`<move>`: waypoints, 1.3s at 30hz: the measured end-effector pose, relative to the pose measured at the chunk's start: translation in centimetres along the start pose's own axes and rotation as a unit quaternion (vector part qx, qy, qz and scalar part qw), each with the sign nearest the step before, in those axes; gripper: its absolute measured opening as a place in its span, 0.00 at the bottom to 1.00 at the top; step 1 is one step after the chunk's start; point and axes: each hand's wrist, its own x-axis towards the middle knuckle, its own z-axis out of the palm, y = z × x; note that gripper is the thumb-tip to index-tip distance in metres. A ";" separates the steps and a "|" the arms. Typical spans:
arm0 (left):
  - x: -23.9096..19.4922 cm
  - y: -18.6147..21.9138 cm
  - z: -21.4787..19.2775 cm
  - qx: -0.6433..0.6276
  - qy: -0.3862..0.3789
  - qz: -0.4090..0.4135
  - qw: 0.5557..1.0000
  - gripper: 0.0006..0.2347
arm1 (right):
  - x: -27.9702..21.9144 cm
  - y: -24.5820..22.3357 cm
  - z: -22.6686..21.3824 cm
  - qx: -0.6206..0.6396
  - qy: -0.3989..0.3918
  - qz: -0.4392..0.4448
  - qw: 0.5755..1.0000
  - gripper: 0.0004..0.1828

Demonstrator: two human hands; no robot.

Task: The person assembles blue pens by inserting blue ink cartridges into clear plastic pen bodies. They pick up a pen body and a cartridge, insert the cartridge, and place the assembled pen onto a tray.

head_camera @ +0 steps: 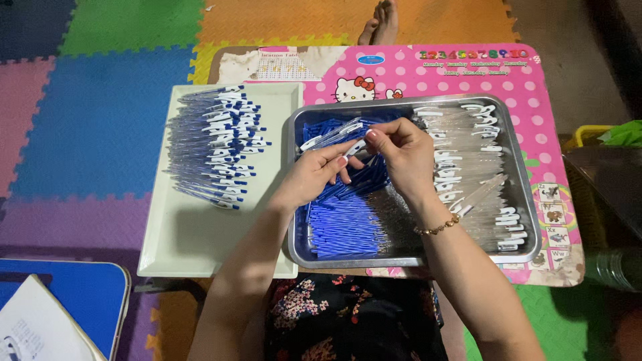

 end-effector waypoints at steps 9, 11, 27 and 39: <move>0.3 -1.1 0.0 -0.004 0.026 0.009 1.000 0.16 | -0.4 -1.3 0.6 -0.105 0.005 -0.038 0.994 0.08; 0.2 -0.4 -0.1 0.011 0.026 0.010 1.000 0.16 | -0.6 -1.2 0.4 -0.190 0.006 -0.069 0.979 0.06; -0.1 -0.7 -0.3 -0.063 -0.048 -0.008 0.997 0.20 | -0.1 -0.9 0.3 -0.042 -0.023 0.000 0.999 0.07; -0.5 -1.0 -0.4 -0.173 -0.098 -0.042 0.979 0.23 | -0.1 -1.4 0.5 0.043 0.006 0.080 0.996 0.09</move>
